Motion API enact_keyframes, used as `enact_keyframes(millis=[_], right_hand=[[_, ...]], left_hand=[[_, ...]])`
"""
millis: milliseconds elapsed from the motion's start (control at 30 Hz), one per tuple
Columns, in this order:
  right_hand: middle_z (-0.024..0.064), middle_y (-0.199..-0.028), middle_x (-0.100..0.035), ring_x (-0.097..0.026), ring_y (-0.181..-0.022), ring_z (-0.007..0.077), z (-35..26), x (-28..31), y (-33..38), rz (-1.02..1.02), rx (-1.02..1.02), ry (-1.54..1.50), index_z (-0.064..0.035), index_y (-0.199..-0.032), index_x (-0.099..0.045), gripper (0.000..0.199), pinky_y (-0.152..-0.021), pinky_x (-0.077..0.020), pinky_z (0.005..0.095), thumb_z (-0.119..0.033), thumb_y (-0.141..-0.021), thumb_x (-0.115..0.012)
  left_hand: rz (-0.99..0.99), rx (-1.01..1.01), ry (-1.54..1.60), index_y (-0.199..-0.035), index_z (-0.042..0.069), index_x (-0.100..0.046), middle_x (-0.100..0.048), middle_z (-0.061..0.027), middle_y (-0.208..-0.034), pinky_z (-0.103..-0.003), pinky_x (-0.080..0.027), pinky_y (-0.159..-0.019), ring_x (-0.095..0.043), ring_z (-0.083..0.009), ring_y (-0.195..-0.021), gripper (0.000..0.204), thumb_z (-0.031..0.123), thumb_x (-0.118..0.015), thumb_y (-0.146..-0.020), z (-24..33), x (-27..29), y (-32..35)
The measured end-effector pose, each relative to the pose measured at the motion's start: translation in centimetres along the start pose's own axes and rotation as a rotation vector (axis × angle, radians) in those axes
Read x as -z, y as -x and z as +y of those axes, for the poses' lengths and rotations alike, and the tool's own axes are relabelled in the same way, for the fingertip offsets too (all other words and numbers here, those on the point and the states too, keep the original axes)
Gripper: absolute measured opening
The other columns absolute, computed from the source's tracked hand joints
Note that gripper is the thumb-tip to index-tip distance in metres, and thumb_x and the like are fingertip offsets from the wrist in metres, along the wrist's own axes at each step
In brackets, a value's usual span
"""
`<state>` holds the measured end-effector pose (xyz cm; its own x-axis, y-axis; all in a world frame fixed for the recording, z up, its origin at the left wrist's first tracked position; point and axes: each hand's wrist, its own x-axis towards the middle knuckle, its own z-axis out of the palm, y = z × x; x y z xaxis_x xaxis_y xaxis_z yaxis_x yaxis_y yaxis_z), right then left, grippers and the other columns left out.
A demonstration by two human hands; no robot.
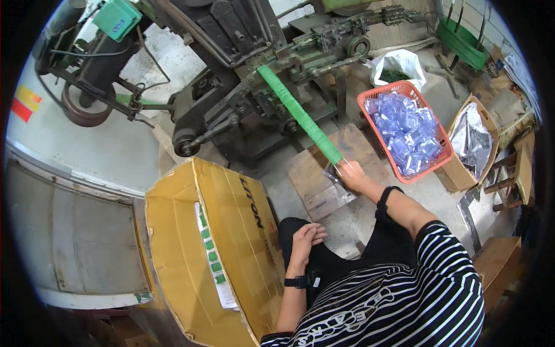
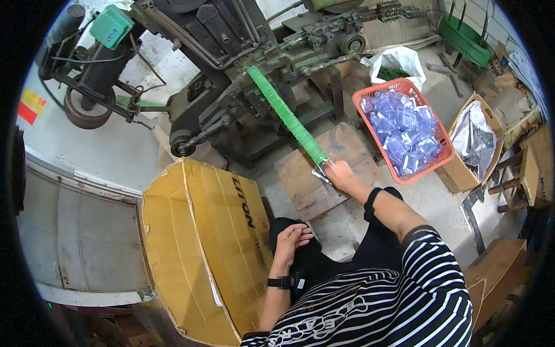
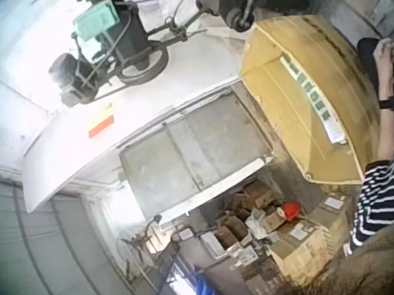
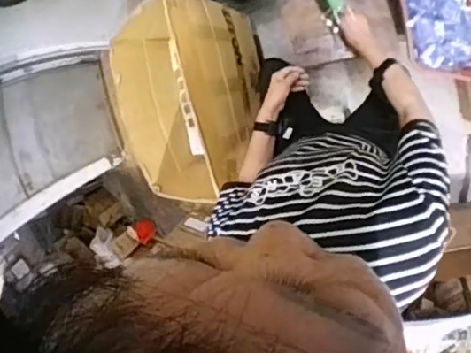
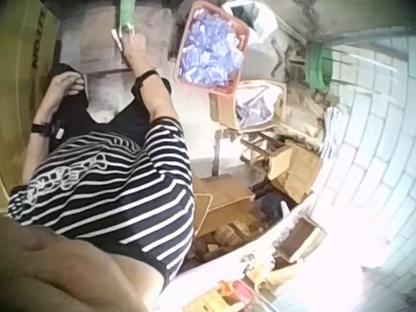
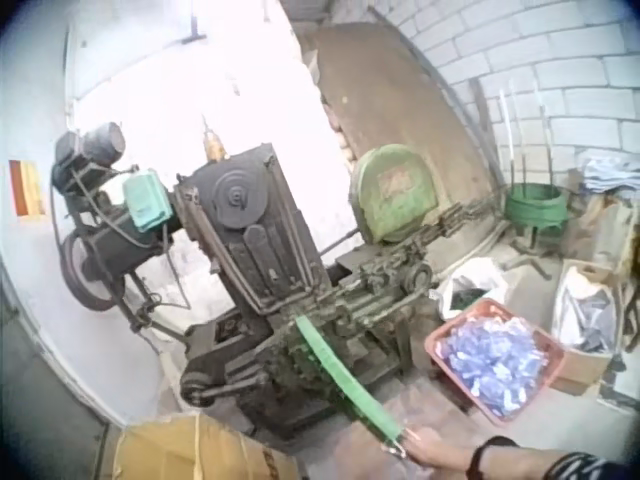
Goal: The person packs small yellow items into clear plastic containers and places them into a cardboard box. They then use a machine to dispense green items into plastic bags, which are also placed into the box. The person uses newspaper as padding material inside the box.
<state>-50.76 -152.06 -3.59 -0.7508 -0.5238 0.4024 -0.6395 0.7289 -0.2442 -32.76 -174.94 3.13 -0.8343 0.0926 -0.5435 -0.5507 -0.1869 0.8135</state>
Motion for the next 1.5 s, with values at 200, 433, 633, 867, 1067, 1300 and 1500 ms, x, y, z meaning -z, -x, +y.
enact_keyframes(millis=[200, 433, 633, 867, 1067, 1300, 1500], right_hand=[[0.0230, -0.077, -0.064, -0.064, -0.076, 0.0338, -0.1, 4.7, -2.1, -0.135, -0.419, -0.085, -0.0008, -0.071, -0.061, 0.012, -0.067, -0.0507, 0.0418, -0.012, -0.075, -0.058], [0.0066, -0.068, -0.062, -0.062, -0.053, 0.0134, -5.0, 9.4, 3.5, -0.216, -0.820, -1.136, 0.0010, -0.086, -0.056, 0.012, -0.045, -0.0465, 0.0245, -0.010, -0.090, -0.053], [0.0109, -0.068, -0.060, -0.063, -0.062, 0.0198, -2.8, 12.1, 2.7, -0.157, -0.682, -0.637, 0.0023, -0.089, -0.055, 0.008, -0.054, -0.0488, 0.0309, -0.004, -0.087, -0.051], [0.0188, -0.101, -0.049, -0.055, -0.097, 0.0364, -3.1, 17.0, -7.6, -0.240, -0.208, -0.395, -0.0120, -0.118, -0.049, 0.048, -0.077, -0.0451, 0.0434, 0.003, -0.073, -0.049], [0.0165, -0.093, -0.051, -0.054, -0.097, 0.0349, -2.5, 15.0, -8.9, -0.360, -0.225, -0.346, -0.0052, -0.101, -0.059, 0.031, -0.078, -0.0445, 0.0435, 0.002, -0.072, -0.051], [0.0192, -0.087, -0.062, -0.059, -0.085, 0.0376, -2.6, 14.8, -7.2, -0.205, -0.357, -0.695, -0.0017, -0.092, -0.061, 0.020, -0.075, -0.0464, 0.0433, -0.001, -0.076, -0.049], [0.0159, -0.085, -0.062, -0.060, -0.084, 0.0360, -3.3, 14.0, -6.3, -0.049, -0.225, -0.334, -0.0052, -0.092, -0.062, 0.021, -0.070, -0.0477, 0.0440, -0.004, -0.072, -0.055]], left_hand=[[-0.093, 0.002, 0.113, -0.114, -0.002, -0.054, -0.062, -0.0153, -0.106, -0.032, -0.052, -0.079, -0.063, -0.0229, -0.094, 0.030, 0.019, -0.047, -0.095, -0.8, -1.5, 0.0], [-0.106, -0.169, 0.363, -0.129, 0.001, -0.040, -0.055, -0.0170, -0.117, -0.036, -0.047, -0.086, -0.056, -0.0229, -0.105, 0.055, 0.045, -0.037, -0.097, 1.3, -7.5, -6.0], [-0.167, -0.067, 0.527, -0.120, 0.006, -0.046, -0.059, -0.0128, -0.096, -0.041, -0.050, -0.077, -0.059, -0.0240, -0.087, 0.053, 0.050, -0.029, -0.096, 2.8, -11.5, -9.5], [-0.288, -0.032, 0.598, -0.122, 0.008, -0.042, -0.058, -0.0135, -0.099, -0.040, -0.053, -0.066, -0.061, -0.0262, -0.087, 0.052, 0.050, -0.026, -0.096, 6.9, -11.9, -9.2], [-0.137, -0.064, 0.622, -0.119, 0.011, -0.044, -0.058, -0.0082, -0.105, -0.036, -0.053, -0.065, -0.060, -0.0238, -0.089, 0.050, 0.052, -0.026, -0.096, 7.5, -12.7, -9.4], [-0.074, -0.061, 0.597, -0.115, 0.014, -0.048, -0.061, -0.0042, -0.101, -0.037, -0.054, -0.063, -0.061, -0.0187, -0.086, 0.044, 0.049, -0.028, -0.097, 7.8, -11.9, -10.7], [-0.136, 0.059, 0.448, -0.111, 0.015, -0.051, -0.063, -0.0047, -0.097, -0.037, -0.055, -0.055, -0.064, -0.0193, -0.083, 0.049, 0.056, -0.028, -0.094, 10.6, -11.7, -11.5]])
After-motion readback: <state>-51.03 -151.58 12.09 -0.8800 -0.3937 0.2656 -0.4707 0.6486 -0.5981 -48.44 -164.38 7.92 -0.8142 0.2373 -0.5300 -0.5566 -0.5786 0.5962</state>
